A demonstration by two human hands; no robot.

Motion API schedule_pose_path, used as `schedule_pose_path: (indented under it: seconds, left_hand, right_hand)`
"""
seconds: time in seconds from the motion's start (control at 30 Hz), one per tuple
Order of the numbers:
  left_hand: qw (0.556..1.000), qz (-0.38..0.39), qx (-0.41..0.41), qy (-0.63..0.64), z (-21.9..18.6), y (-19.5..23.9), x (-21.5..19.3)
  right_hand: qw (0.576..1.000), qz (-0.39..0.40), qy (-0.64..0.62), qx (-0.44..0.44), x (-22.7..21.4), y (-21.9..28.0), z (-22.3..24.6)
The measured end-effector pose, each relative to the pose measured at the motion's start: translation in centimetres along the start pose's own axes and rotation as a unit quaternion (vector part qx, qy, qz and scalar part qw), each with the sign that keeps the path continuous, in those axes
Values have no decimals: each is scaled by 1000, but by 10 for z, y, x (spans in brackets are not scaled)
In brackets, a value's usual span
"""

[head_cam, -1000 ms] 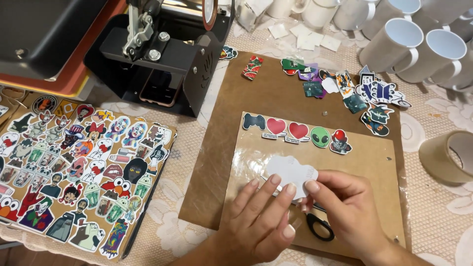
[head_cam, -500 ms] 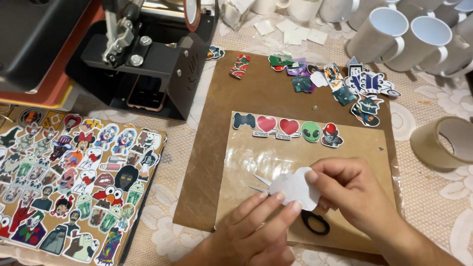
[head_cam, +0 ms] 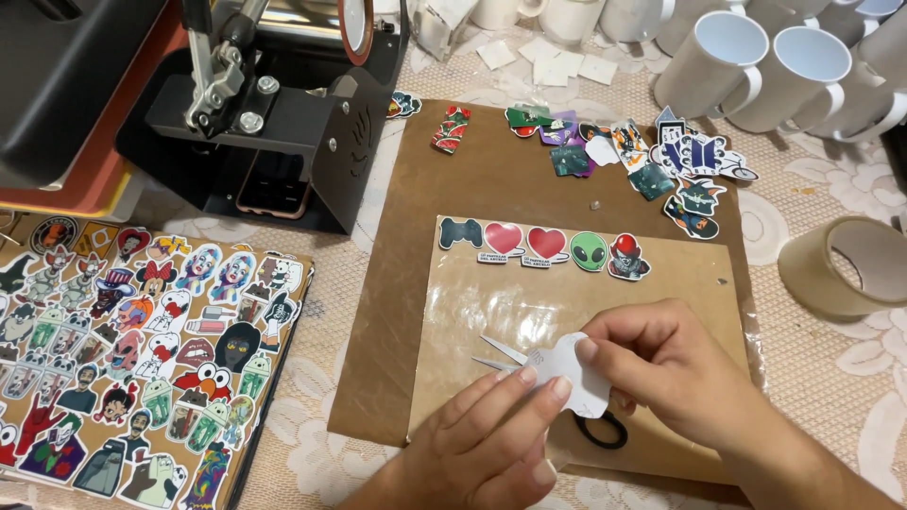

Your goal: The person is selecting various stickers, peeling off their backing, and arranging them on a clear plastic sheet in a production area.

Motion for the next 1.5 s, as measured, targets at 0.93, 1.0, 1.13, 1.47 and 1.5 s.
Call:
schedule_pose_path:
  seconds: [0.93,1.0,1.13,1.47,1.5]
  left_hand:
    - [980,-13,-193,50,25,17,16]
    - [982,3,-183,46,21,14,21]
    - [972,127,-184,75,16,32,59]
    - [936,273,-219,45,23,73,109]
    - [940,261,-213,47,22,75,109]
  right_hand:
    - [888,-272,251,-274,-137,84,68]
    - [857,-370,240,-266,-142,96,58]
    - [767,-288,430,-379,-121,82,54]
    - [557,-134,718,-395,-90,35,-23]
    - [570,-109,712,-395,-86,35,-25]
Point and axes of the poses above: each hand's wrist, its own y-axis away from the middle knuckle, its own x-axis out of the palm, z = x × y, the point moved 10 cm from there along -y, towards the middle knuckle, and after that the axes turned 12 degrees about -y, right-handed, at the moved point
